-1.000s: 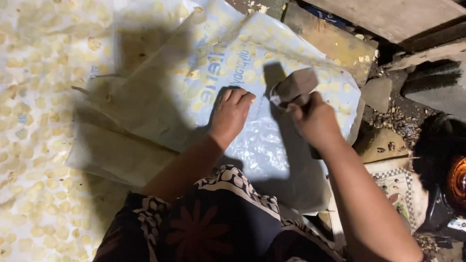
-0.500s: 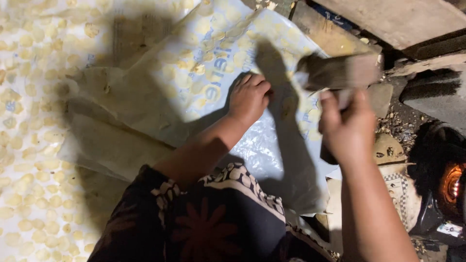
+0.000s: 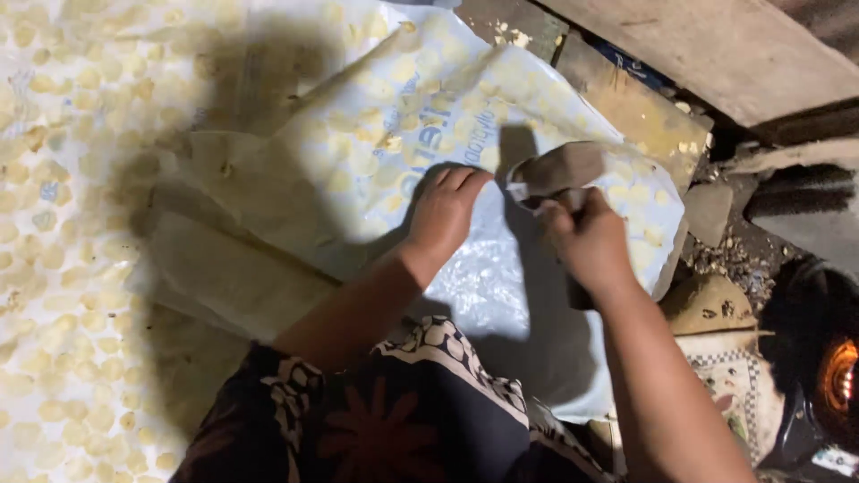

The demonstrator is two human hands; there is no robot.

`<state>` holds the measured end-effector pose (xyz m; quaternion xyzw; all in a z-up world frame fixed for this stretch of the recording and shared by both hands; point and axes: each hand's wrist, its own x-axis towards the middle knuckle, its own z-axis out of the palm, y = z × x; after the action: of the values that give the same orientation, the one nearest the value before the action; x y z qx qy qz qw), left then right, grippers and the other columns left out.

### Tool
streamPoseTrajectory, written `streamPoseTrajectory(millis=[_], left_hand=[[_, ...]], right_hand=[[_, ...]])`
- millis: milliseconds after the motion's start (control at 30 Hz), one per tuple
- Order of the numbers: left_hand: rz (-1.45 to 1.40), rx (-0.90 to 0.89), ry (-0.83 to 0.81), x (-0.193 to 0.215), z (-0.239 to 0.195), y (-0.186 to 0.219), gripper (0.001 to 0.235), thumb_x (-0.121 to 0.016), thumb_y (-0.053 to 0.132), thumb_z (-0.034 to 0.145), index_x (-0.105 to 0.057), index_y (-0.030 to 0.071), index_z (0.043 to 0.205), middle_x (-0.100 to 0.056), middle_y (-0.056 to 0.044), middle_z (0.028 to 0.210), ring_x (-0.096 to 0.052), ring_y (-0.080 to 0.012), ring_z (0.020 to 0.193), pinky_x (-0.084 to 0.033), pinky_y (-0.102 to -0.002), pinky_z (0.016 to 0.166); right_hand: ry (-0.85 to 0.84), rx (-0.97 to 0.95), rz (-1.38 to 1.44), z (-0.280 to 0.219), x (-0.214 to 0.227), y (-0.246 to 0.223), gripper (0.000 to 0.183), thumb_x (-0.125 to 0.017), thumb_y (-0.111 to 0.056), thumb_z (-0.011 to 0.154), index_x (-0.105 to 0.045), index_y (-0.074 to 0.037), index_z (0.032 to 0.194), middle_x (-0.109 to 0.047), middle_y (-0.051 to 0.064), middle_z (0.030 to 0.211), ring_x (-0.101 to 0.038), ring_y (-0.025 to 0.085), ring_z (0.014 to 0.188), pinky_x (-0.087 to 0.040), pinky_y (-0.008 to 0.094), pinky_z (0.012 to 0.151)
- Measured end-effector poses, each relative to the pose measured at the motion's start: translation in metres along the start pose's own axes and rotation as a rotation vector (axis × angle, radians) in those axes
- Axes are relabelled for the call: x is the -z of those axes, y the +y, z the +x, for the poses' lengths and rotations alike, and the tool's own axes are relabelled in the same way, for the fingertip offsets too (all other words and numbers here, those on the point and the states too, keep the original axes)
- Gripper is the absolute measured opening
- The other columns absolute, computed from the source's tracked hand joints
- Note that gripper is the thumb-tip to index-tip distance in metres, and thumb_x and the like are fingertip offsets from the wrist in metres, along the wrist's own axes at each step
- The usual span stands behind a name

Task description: The person stirs roasted corn kernels in a pan over a gas stove using a slotted spoon. They then transfer the kernels to a patterned cutting board and crush them with a stone pestle. The crushed corn is collected and placed into a large white sack on the floor.

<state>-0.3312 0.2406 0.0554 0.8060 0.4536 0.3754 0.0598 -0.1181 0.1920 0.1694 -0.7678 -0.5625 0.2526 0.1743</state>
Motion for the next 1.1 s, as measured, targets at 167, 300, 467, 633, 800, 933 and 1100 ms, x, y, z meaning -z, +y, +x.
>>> streamPoseTrajectory(millis=[167, 300, 467, 633, 800, 933, 1100], left_hand=[[-0.076, 0.194, -0.197, -0.013, 0.006, 0.007, 0.064, -0.074, 0.002, 0.082, -0.052, 0.01, 0.141, -0.074, -0.012, 0.106, -0.066, -0.0368, 0.099, -0.055, -0.049, 0.08], [0.011, 0.194, -0.08, 0.004, -0.003, 0.007, 0.039, -0.062, 0.023, 0.099, -0.055, 0.008, 0.134, -0.072, -0.016, 0.096, -0.067, -0.0355, 0.099, -0.051, -0.046, 0.089], [0.029, 0.118, -0.006, 0.044, -0.027, -0.002, 0.037, -0.066, 0.027, 0.091, -0.063, 0.009, 0.123, -0.065, -0.013, 0.108, -0.063, -0.0348, 0.099, -0.049, -0.048, 0.09], [0.054, -0.009, 0.038, 0.032, -0.044, -0.004, 0.016, -0.067, 0.013, 0.093, -0.07, 0.015, 0.109, -0.063, -0.006, 0.106, -0.063, -0.0263, 0.099, -0.051, -0.037, 0.087], [0.127, 0.033, 0.038, 0.043, -0.034, -0.014, 0.016, -0.069, 0.02, 0.096, -0.069, 0.016, 0.112, -0.062, -0.004, 0.104, -0.061, -0.0249, 0.103, -0.048, -0.039, 0.085], [0.067, 0.06, 0.024, 0.015, -0.022, -0.035, 0.015, -0.071, 0.015, 0.092, -0.07, 0.016, 0.106, -0.063, -0.006, 0.097, -0.062, -0.0283, 0.096, -0.051, -0.039, 0.083], [-0.036, 0.264, -0.068, 0.023, 0.017, -0.029, 0.039, -0.072, 0.023, 0.093, -0.057, 0.01, 0.126, -0.069, -0.014, 0.087, -0.069, -0.0356, 0.088, -0.054, -0.049, 0.083]], right_hand=[[0.244, 0.078, 0.402, -0.05, 0.052, -0.07, 0.025, -0.061, -0.018, 0.114, -0.039, -0.011, 0.105, -0.052, 0.008, 0.065, -0.054, 0.018, 0.048, -0.044, 0.035, 0.042], [0.365, 0.249, 0.223, -0.031, -0.014, -0.042, 0.032, -0.056, -0.016, 0.107, -0.058, -0.003, 0.078, -0.058, 0.014, 0.067, -0.062, 0.029, 0.068, -0.045, 0.041, 0.055], [0.029, 0.084, -0.21, -0.001, -0.06, -0.019, 0.046, -0.069, -0.032, 0.095, -0.048, 0.002, 0.117, -0.068, 0.036, 0.086, -0.069, 0.056, 0.087, -0.056, 0.066, 0.075], [-0.105, 0.026, -0.209, 0.002, -0.008, -0.041, 0.049, -0.067, -0.046, 0.096, -0.057, -0.002, 0.115, -0.07, 0.032, 0.098, -0.065, 0.057, 0.102, -0.053, 0.065, 0.087], [0.013, 0.137, -0.168, -0.018, -0.042, -0.045, 0.05, -0.062, -0.026, 0.103, -0.043, 0.009, 0.134, -0.066, 0.038, 0.091, -0.066, 0.059, 0.092, -0.054, 0.067, 0.075], [-0.135, 0.0, -0.143, -0.001, -0.04, -0.045, 0.042, -0.065, -0.034, 0.097, -0.053, 0.001, 0.117, -0.068, 0.036, 0.096, -0.065, 0.059, 0.099, -0.054, 0.068, 0.082], [0.039, 0.238, 0.198, -0.016, 0.025, -0.098, 0.022, -0.064, -0.02, 0.112, -0.055, 0.0, 0.109, -0.062, 0.015, 0.064, -0.065, 0.028, 0.055, -0.05, 0.038, 0.052]])
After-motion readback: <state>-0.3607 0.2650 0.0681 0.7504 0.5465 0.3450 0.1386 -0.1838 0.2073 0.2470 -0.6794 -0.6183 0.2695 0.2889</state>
